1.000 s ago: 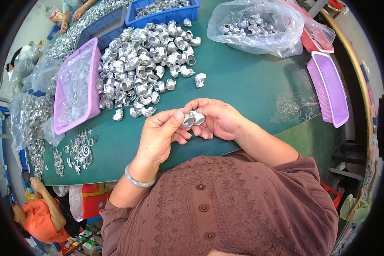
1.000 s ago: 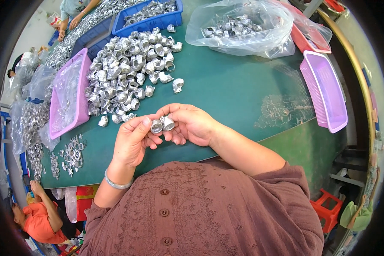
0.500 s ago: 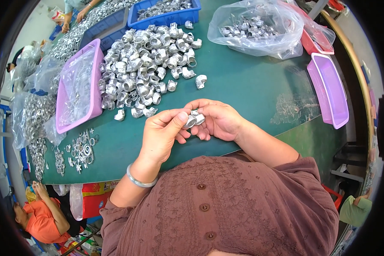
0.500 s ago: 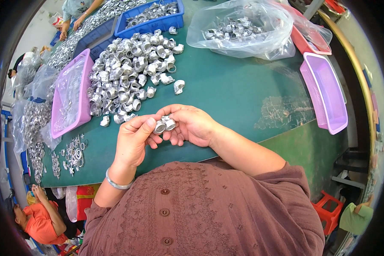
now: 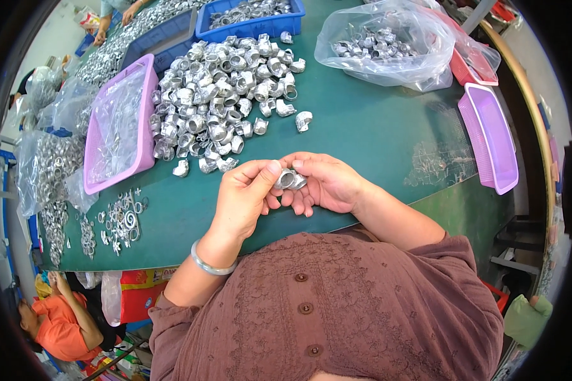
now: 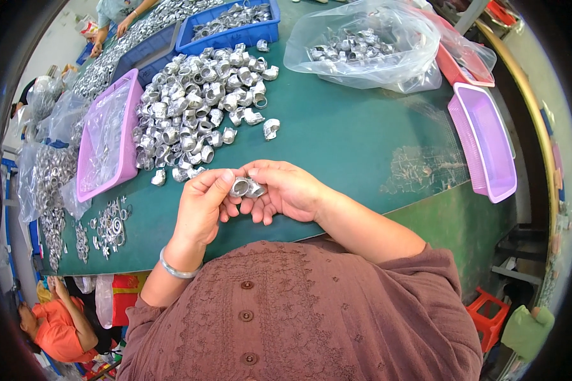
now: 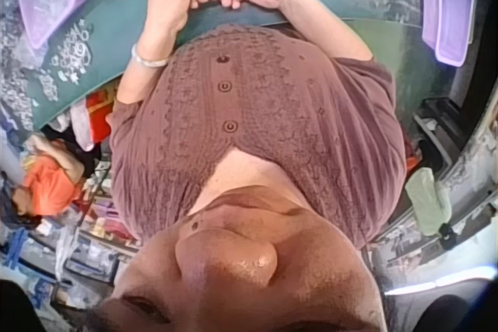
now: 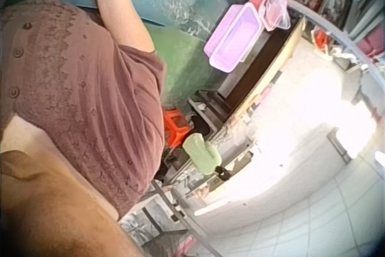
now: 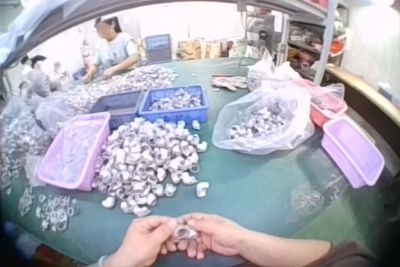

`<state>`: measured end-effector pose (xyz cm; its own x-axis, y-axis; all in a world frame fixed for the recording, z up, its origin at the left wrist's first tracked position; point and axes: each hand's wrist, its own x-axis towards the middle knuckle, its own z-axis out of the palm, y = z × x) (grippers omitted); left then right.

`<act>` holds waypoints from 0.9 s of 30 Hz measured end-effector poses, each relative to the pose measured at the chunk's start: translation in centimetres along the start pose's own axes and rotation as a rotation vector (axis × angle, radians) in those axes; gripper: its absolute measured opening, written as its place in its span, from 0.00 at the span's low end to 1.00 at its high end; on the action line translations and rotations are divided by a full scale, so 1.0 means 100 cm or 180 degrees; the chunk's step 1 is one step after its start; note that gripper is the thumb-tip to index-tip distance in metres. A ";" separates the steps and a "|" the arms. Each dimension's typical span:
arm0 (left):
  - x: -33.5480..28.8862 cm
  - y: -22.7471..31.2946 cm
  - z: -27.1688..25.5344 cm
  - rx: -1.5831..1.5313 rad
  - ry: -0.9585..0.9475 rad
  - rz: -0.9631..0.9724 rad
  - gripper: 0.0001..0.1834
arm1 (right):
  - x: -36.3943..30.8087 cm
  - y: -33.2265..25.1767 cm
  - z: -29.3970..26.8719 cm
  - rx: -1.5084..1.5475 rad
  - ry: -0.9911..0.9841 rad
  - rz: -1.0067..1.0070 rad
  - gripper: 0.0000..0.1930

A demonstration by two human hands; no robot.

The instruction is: The person sorts through small metal hardware components on a workbench, picking them up to examine and then placing them into different containers and plastic bags.

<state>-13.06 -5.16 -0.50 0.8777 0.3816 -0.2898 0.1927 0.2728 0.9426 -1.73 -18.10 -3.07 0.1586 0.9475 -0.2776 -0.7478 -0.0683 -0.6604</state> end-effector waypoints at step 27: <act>-0.003 -0.017 0.004 -0.0032 -0.0434 0.0331 0.14 | -0.008 -0.002 0.022 -0.0901 0.1237 -0.0287 0.12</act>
<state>-13.51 -6.05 -1.91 0.9442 0.2851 -0.1651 0.0940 0.2472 0.9644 -3.09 -18.17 -1.16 0.4839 0.7706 -0.4148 -0.5238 -0.1247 -0.8427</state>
